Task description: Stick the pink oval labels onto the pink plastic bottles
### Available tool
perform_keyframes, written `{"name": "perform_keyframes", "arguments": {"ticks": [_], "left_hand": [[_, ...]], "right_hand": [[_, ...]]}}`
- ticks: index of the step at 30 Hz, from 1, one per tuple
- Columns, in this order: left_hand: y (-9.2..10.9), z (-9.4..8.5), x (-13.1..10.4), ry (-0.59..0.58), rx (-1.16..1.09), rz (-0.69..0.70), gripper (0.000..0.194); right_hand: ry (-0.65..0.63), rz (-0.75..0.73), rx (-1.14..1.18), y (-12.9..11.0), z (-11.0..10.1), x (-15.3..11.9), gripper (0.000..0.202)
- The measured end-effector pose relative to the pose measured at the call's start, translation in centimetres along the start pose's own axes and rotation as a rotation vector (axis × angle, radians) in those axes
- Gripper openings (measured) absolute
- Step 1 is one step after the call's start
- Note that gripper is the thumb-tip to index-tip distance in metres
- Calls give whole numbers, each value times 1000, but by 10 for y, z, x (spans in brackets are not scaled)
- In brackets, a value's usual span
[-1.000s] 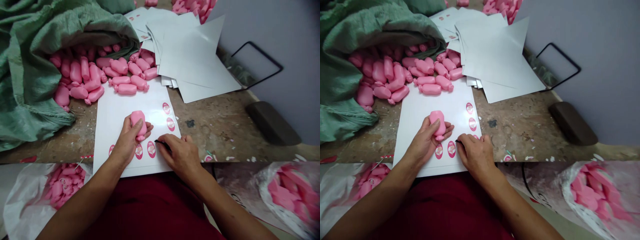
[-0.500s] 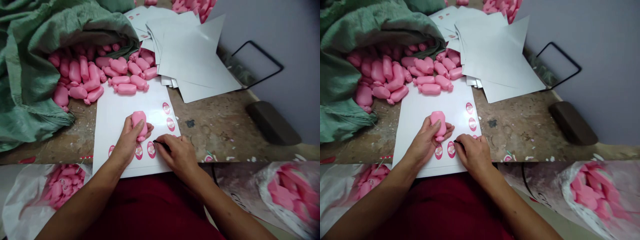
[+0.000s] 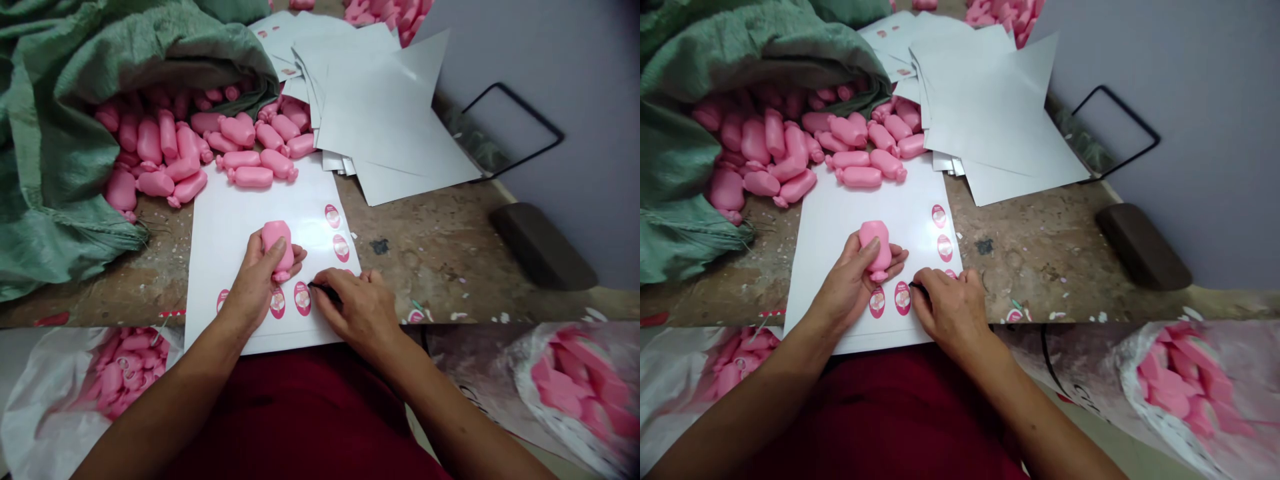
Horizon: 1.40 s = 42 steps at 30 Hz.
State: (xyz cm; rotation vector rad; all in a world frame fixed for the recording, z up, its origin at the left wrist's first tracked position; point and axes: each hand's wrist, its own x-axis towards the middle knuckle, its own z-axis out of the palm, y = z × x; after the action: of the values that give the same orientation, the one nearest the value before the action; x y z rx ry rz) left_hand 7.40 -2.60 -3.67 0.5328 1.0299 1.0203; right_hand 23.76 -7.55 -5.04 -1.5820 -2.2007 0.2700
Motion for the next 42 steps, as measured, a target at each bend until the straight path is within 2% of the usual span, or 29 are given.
{"name": "perform_keyframes", "arguments": {"ticks": [3,6,8,11,13,15,18,21,25,35,42], "left_hand": [[1,1,0,-1,2,8,23],[1,1,0,0,-6,8,22],[1,1,0,16,-5,-1,22],[2,0,0,28,16,-10,22],[2,-2,-1,16,36,-9,23],[3,-2,-3,-4,66,-4,27],[5,0,-10,-58,93,-35,40],[6,4,-20,-107,31,-103,48],[7,8,-30,-96,-58,-150,52],[7,8,-35,-102,-21,-217,67],[6,8,-35,-81,6,-214,63]], "right_hand": [[12,45,-22,-2,3,3,18],[-26,176,48,-3,2,7,22],[-97,310,259,-2,-4,10,24],[-167,481,731,2,-17,14,30],[-157,538,972,5,-24,17,33],[-112,555,1088,5,-30,21,32],[-82,538,1122,1,-35,27,25],[-125,523,1106,-4,-36,33,23],[-177,522,1104,-5,-35,36,29],[-216,533,1060,-5,-32,38,38],[-205,546,1032,-5,-32,38,40]]}}
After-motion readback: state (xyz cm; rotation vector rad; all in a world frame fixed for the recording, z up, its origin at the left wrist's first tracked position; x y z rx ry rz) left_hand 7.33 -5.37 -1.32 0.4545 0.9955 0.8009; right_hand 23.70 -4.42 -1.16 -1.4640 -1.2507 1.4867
